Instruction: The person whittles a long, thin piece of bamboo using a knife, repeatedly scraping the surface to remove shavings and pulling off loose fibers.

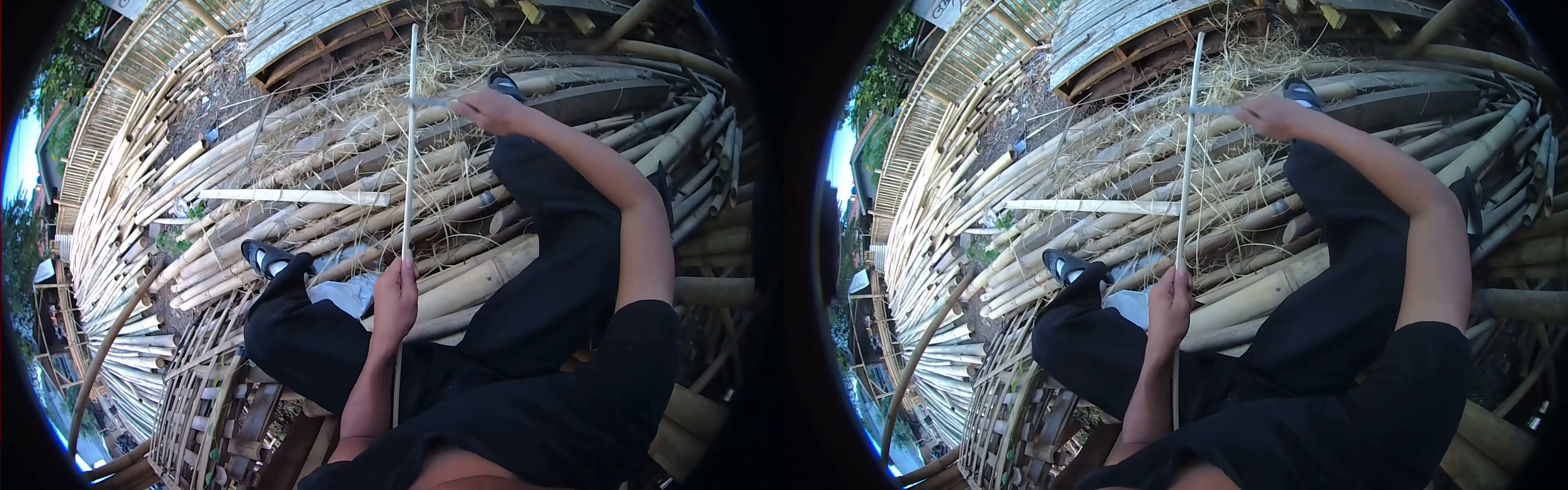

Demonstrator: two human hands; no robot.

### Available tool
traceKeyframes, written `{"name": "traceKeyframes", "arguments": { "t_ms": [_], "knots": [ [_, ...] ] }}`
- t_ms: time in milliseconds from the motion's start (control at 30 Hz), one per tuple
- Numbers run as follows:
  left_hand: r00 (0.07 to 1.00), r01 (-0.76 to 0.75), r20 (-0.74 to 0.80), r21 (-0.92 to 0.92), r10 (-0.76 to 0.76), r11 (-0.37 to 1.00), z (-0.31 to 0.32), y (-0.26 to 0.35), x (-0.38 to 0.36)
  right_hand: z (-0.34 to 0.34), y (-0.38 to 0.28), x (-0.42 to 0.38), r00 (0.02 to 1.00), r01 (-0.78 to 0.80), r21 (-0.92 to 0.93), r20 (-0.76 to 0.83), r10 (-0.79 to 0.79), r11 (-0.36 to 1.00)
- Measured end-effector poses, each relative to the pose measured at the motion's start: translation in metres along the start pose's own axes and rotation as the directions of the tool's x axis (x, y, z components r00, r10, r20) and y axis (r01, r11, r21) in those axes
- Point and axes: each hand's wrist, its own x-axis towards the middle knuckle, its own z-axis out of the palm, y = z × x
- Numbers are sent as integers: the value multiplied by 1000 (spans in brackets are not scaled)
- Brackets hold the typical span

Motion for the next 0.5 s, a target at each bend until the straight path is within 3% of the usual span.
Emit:
{"name": "traceKeyframes", "arguments": {
  "t_ms": [33,133,233,267,300,367,400,500],
  "knots": [
    [1000,1,-9,43,-1,999,0,0,0,4,-8,0,985,157,-45,77,-153,987],
    [991,-92,-82,103,101,990,2,1,-2,13,-32,1,966,202,-70,177,-187,977],
    [981,-130,-112,220,157,967,0,10,-6,5,-24,10,975,208,-59,96,-201,976],
    [981,-136,-109,220,163,966,0,9,-7,7,3,25,995,81,-130,60,-74,988],
    [981,-141,-92,250,168,958,0,5,-9,6,29,35,996,77,-133,52,-71,988],
    [982,-148,-71,279,174,949,2,3,-14,2,63,42,993,-100,-121,-66,93,988],
    [985,-136,-64,274,159,952,4,2,-15,-10,52,32,994,-105,-200,-48,97,974],
    [987,-130,-62,262,151,956,5,3,-11,-12,16,17,998,-33,-134,-60,25,990]
  ]
}}
